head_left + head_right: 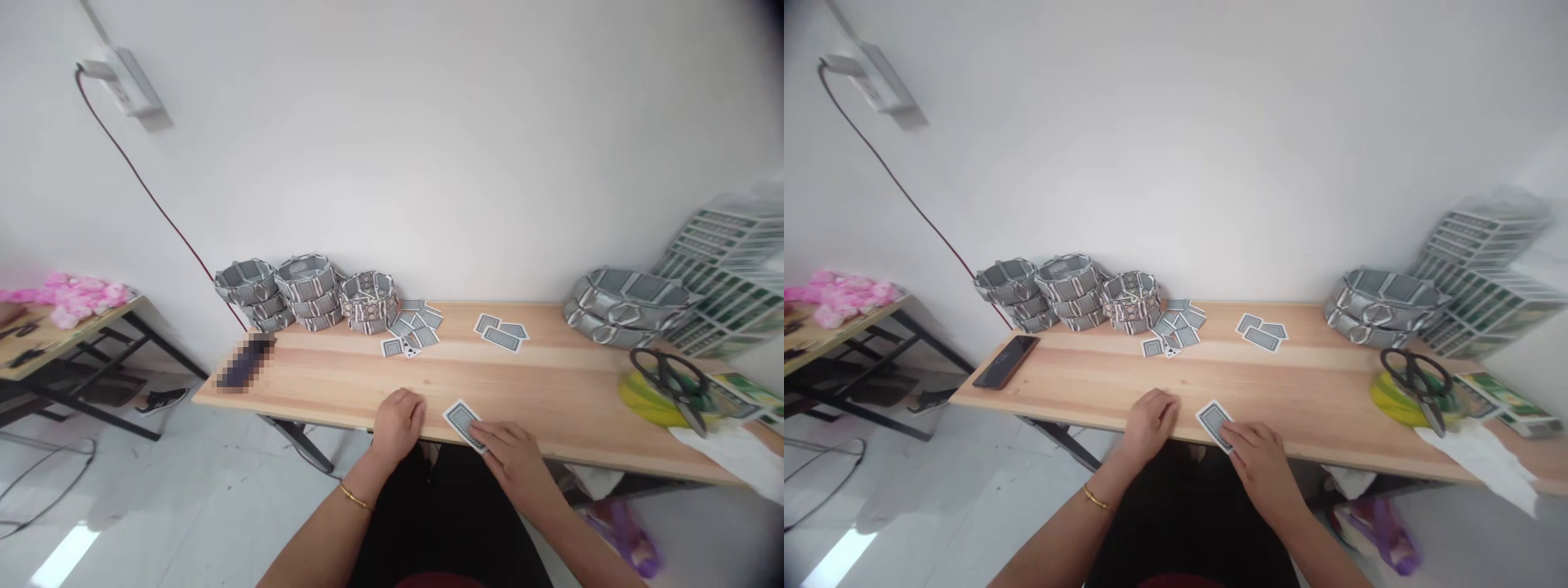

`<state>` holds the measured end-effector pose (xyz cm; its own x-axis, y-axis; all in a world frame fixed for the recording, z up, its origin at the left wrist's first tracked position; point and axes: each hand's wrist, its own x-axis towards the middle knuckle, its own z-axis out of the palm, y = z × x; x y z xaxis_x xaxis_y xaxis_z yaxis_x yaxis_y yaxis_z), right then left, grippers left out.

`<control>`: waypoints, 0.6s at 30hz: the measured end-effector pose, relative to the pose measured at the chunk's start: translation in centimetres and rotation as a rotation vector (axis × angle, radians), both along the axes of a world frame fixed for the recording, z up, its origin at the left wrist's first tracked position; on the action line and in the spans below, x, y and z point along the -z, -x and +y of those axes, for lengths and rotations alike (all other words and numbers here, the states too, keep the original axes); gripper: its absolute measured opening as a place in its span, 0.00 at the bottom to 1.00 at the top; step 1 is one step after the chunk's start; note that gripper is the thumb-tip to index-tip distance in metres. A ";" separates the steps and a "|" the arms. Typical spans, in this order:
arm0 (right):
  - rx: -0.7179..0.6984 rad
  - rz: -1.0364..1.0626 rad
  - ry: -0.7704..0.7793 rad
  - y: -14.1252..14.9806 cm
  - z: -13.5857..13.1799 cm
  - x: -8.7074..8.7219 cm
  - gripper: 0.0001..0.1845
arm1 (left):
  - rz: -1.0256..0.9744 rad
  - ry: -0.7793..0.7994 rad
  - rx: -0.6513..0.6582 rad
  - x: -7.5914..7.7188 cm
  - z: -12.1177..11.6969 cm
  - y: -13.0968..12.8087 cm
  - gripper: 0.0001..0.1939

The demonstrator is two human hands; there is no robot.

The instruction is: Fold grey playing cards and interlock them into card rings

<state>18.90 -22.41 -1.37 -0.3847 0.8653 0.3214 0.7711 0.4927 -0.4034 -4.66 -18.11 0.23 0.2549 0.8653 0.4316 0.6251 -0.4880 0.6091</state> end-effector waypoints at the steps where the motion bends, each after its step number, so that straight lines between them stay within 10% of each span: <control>1: -0.024 0.053 0.033 0.3 -0.1 -0.5 0.14 | -0.018 0.012 0.008 -0.1 0.0 0.0 0.11; 11: 0.006 0.467 0.449 3.3 2.0 -4.2 0.15 | -0.565 0.709 0.261 -1.5 -1.9 -1.4 0.19; 18: 0.063 0.585 0.247 2.9 3.5 -3.3 0.21 | -1.125 0.922 -0.012 -1.5 -0.8 -3.0 0.20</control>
<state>15.98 -18.93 1.92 -0.1515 0.9560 0.2512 0.4131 0.2921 -0.8626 -1.68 -18.91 1.70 0.1547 0.9397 -0.3051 -0.3839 0.3417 0.8578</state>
